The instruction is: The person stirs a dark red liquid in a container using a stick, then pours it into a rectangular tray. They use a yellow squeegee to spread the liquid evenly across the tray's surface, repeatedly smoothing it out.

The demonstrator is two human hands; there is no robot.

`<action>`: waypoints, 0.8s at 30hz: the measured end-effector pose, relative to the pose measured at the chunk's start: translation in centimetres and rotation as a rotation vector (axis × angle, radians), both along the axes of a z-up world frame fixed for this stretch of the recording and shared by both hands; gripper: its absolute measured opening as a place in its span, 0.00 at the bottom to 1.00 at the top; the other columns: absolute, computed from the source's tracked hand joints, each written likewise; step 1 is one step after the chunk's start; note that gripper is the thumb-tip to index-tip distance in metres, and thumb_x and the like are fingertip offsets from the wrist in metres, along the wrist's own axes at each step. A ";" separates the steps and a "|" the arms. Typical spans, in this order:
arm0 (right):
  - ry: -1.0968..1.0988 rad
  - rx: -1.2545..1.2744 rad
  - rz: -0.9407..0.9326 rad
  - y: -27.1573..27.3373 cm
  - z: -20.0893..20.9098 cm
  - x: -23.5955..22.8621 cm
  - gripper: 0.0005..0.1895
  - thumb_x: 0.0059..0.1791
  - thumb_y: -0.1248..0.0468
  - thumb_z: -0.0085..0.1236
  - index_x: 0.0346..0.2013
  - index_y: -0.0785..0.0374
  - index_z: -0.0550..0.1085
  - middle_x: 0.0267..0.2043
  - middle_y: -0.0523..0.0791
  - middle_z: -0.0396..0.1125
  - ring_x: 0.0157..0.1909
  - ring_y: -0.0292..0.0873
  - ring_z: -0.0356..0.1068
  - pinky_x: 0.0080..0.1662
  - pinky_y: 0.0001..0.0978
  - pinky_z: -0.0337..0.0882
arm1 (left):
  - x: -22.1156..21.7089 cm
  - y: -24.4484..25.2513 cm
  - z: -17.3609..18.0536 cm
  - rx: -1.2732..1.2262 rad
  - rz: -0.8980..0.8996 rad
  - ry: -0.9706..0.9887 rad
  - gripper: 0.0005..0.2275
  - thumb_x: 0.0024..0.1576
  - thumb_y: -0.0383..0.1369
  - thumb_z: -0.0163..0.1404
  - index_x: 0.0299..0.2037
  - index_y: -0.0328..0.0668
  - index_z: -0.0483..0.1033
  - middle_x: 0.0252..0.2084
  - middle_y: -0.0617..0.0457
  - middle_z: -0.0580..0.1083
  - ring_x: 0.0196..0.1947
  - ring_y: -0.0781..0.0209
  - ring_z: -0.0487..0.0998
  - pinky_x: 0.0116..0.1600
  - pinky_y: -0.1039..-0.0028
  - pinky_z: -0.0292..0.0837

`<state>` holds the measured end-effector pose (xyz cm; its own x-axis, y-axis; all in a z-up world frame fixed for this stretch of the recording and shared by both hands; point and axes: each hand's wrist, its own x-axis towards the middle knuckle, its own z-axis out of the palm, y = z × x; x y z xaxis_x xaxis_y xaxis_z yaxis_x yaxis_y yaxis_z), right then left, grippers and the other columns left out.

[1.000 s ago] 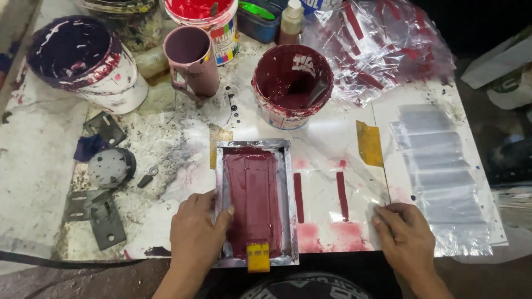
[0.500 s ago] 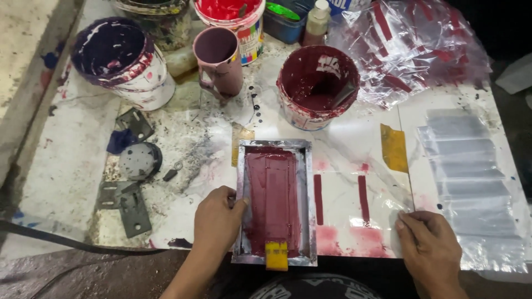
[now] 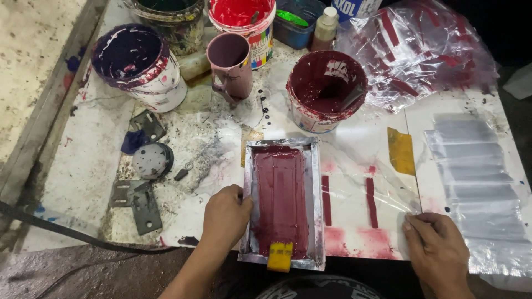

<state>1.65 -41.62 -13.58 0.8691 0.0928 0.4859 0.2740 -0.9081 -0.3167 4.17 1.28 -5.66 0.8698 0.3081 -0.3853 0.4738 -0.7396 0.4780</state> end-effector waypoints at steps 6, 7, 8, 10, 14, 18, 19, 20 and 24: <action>-0.011 0.022 0.024 0.4 0.8 0.1 0.08 0.53 0.67 0.63 0.46 0.62 0.83 0.48 0.49 0.71 0.45 0.42 0.73 0.47 0.29 0.74 | 0.1 -0.3 5.9 -0.224 0.192 0.140 0.09 0.63 0.33 0.47 0.44 0.39 0.79 0.32 0.51 0.78 0.21 0.64 0.71 0.27 0.74 0.71; -0.011 0.022 0.024 0.5 0.8 0.0 0.08 0.53 0.67 0.63 0.46 0.62 0.83 0.48 0.49 0.71 0.45 0.42 0.73 0.47 0.29 0.74 | 0.1 0.5 6.7 -0.224 0.192 0.140 0.09 0.63 0.33 0.47 0.44 0.39 0.79 0.32 0.51 0.78 0.21 0.64 0.71 0.27 0.74 0.71; -0.002 0.052 0.015 0.5 0.8 0.0 0.07 0.53 0.67 0.63 0.45 0.63 0.83 0.48 0.49 0.71 0.45 0.42 0.73 0.49 0.28 0.74 | 0.1 1.2 7.4 -0.194 0.248 0.138 0.08 0.64 0.35 0.48 0.44 0.41 0.79 0.31 0.51 0.78 0.21 0.64 0.71 0.27 0.75 0.71; 0.011 0.084 0.007 0.3 0.4 -0.3 0.06 0.54 0.68 0.63 0.44 0.64 0.83 0.48 0.49 0.70 0.45 0.42 0.73 0.50 0.27 0.73 | 0.0 3.1 9.0 -0.161 0.305 0.137 0.08 0.65 0.36 0.48 0.43 0.43 0.79 0.31 0.51 0.79 0.21 0.65 0.71 0.27 0.75 0.72; 0.051 0.082 -0.084 -0.3 -0.1 -0.6 0.11 0.54 0.62 0.65 0.50 0.55 0.83 0.52 0.44 0.71 0.47 0.39 0.73 0.51 0.28 0.72 | 0.1 7.5 11.8 0.149 0.332 0.155 0.10 0.68 0.38 0.46 0.50 0.43 0.76 0.36 0.49 0.78 0.29 0.59 0.76 0.36 0.71 0.78; -0.009 0.047 -0.105 -0.3 0.0 -0.8 0.14 0.55 0.61 0.67 0.56 0.57 0.83 0.54 0.47 0.72 0.47 0.41 0.72 0.48 0.33 0.71 | 0.7 13.1 8.9 0.490 0.161 0.092 0.12 0.69 0.36 0.47 0.36 0.39 0.77 0.33 0.51 0.75 0.30 0.58 0.76 0.33 0.74 0.76; -0.010 0.047 -0.104 -0.5 -0.2 -0.9 0.14 0.55 0.61 0.67 0.56 0.57 0.83 0.54 0.47 0.72 0.47 0.41 0.72 0.48 0.33 0.71 | 0.8 14.6 7.3 0.490 0.162 0.092 0.12 0.69 0.36 0.47 0.36 0.39 0.77 0.33 0.51 0.75 0.30 0.58 0.76 0.33 0.74 0.76; -0.001 0.053 -0.114 -0.7 -0.5 -0.9 0.15 0.55 0.61 0.67 0.57 0.57 0.83 0.54 0.46 0.72 0.46 0.41 0.72 0.48 0.33 0.71 | 0.9 16.2 5.8 0.553 0.109 -0.004 0.11 0.66 0.34 0.46 0.36 0.37 0.79 0.35 0.48 0.76 0.32 0.50 0.78 0.35 0.64 0.76; -0.041 0.064 -0.087 -0.4 -0.2 -0.8 0.13 0.55 0.64 0.68 0.55 0.61 0.83 0.53 0.48 0.72 0.47 0.42 0.73 0.50 0.33 0.72 | 1.5 20.8 0.9 0.705 -0.035 -0.236 0.08 0.61 0.29 0.48 0.34 0.35 0.79 0.35 0.43 0.78 0.32 0.40 0.80 0.33 0.52 0.76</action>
